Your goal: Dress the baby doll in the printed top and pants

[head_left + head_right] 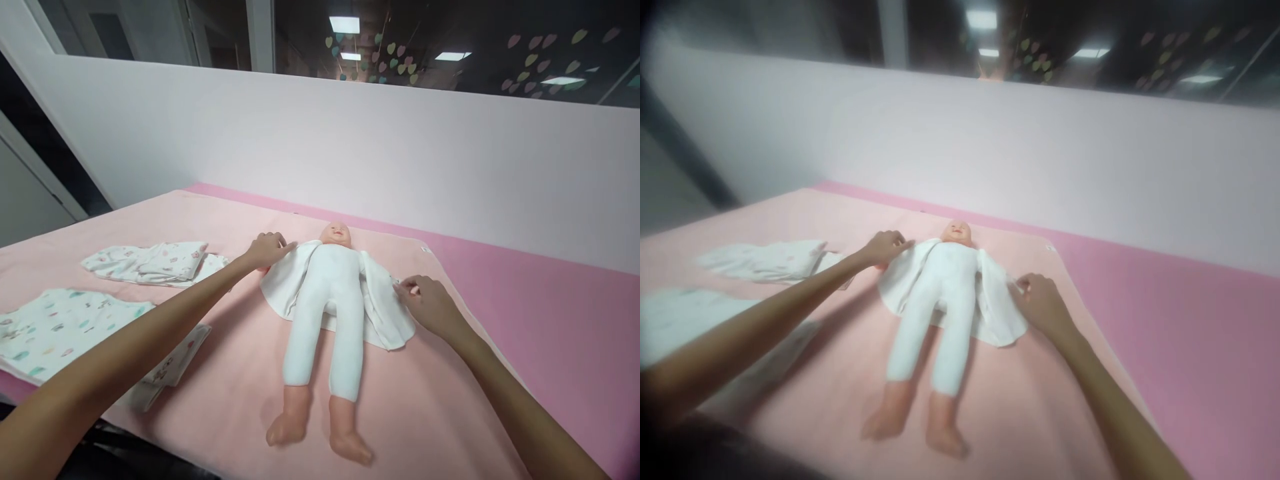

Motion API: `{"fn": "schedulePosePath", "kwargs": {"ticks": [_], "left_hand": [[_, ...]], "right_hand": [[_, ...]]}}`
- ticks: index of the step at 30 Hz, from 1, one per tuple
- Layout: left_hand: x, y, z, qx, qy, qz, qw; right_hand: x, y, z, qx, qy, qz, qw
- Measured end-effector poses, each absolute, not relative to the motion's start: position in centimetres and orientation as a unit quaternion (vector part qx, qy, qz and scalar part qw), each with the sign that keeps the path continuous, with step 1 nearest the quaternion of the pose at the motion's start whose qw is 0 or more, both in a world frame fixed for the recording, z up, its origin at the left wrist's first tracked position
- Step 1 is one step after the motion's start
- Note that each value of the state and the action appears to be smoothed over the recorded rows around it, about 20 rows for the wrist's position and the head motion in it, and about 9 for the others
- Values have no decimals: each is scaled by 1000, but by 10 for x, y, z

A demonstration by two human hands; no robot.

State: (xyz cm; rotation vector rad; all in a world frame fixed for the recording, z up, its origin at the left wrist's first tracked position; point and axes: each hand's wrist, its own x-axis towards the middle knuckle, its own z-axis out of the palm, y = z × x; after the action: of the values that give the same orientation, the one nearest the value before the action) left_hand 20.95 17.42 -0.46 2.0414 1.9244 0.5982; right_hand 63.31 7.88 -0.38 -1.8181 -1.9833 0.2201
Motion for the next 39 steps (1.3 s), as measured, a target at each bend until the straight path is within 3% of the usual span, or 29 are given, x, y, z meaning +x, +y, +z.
{"fn": "schedulePosePath", "kwargs": {"ticks": [3, 7, 13, 17, 22, 25, 30, 33, 37, 39], "left_hand": [[222, 199, 0, 689, 663, 174, 236], [223, 219, 3, 678, 637, 137, 341], [219, 230, -4, 672, 571, 258, 394], [219, 225, -10, 645, 620, 298, 333], [199, 164, -17, 731, 610, 302, 50], [182, 116, -29, 754, 608, 247, -21], [177, 89, -52, 734, 653, 183, -12], [182, 96, -56, 717, 662, 211, 58], [177, 95, -52, 664, 656, 295, 204], [168, 87, -48, 632, 660, 341, 222]], "right_hand": [[609, 121, 0, -644, -724, 88, 230], [601, 163, 5, -652, -692, 236, 203], [622, 196, -12, -642, -638, 302, 301], [627, 191, -21, -704, -605, 238, 285], [626, 114, -17, -658, -678, 46, 324], [633, 57, -22, -678, -679, 37, 278], [638, 21, -43, -694, -686, 68, 210], [636, 25, -51, -683, -695, 80, 211], [640, 27, -52, -663, -687, 137, 263], [647, 24, -50, -631, -680, 191, 319]]}}
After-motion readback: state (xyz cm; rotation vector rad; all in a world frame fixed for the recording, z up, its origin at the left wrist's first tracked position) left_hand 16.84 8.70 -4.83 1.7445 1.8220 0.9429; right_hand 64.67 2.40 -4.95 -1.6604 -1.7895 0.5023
